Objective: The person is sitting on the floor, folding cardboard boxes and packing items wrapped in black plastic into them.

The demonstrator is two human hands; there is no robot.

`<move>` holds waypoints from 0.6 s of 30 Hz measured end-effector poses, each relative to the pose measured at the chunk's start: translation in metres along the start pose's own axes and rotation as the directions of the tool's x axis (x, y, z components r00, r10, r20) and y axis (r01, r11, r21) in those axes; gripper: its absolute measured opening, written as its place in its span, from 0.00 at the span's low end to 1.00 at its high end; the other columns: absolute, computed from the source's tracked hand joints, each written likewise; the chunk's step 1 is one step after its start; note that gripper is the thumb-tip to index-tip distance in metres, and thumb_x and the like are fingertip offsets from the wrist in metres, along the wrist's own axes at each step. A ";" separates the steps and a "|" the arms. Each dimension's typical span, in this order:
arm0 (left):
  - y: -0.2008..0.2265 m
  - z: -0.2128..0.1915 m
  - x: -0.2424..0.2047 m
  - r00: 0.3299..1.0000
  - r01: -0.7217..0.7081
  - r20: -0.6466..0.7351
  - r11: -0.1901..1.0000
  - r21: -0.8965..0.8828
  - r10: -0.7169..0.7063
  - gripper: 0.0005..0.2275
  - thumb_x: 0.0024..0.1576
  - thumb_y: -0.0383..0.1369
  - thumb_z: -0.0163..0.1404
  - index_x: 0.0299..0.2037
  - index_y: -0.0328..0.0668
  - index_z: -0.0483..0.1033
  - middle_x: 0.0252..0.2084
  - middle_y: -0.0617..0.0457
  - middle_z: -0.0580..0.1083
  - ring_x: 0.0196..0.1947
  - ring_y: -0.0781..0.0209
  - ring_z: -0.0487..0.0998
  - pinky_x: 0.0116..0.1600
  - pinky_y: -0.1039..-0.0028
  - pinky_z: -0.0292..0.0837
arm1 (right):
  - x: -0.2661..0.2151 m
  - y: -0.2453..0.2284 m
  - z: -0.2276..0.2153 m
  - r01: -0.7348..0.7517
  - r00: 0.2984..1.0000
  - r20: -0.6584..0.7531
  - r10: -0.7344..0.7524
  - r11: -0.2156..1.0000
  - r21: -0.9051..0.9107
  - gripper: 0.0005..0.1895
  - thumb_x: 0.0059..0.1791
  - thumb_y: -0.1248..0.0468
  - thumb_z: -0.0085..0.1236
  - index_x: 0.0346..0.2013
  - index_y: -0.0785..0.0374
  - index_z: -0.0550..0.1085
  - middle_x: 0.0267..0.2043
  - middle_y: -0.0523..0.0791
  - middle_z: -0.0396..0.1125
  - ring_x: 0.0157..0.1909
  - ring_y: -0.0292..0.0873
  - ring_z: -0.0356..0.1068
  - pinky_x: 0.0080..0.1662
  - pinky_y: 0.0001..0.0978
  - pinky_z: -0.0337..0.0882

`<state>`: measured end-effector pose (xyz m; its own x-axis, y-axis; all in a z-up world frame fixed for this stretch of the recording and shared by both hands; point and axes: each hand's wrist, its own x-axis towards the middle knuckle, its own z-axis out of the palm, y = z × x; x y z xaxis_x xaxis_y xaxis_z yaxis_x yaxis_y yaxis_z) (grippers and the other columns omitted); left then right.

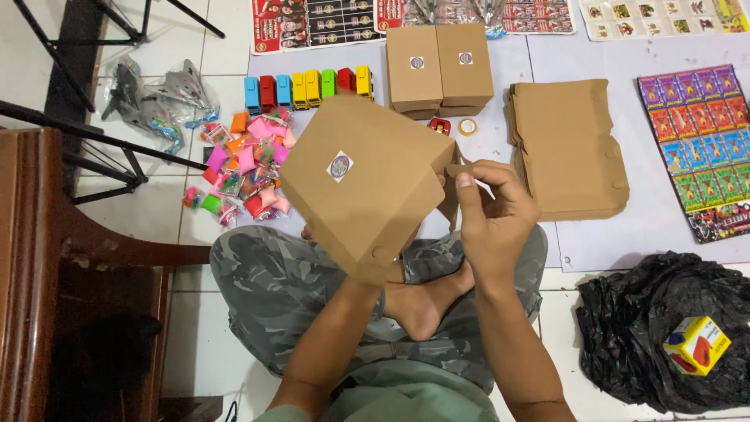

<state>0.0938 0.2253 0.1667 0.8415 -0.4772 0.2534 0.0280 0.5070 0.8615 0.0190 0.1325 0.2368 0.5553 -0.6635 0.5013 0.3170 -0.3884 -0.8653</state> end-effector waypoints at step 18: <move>-0.135 -0.130 -0.020 0.996 0.037 0.074 0.997 0.073 -0.042 0.08 0.63 0.30 0.54 0.41 0.31 0.76 0.31 0.46 0.71 0.39 0.63 0.73 0.51 0.56 0.77 | -0.001 0.004 -0.015 -0.142 0.983 0.108 0.148 0.988 -0.063 0.03 0.51 0.74 0.62 0.34 0.73 0.77 0.35 0.52 0.69 0.44 0.47 0.75 0.41 0.44 0.80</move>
<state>0.1433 0.2604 -0.0118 0.7972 -0.5502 0.2485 0.0198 0.4352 0.9001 0.0079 0.1218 0.2328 0.6760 -0.6406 0.3642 0.1860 -0.3300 -0.9255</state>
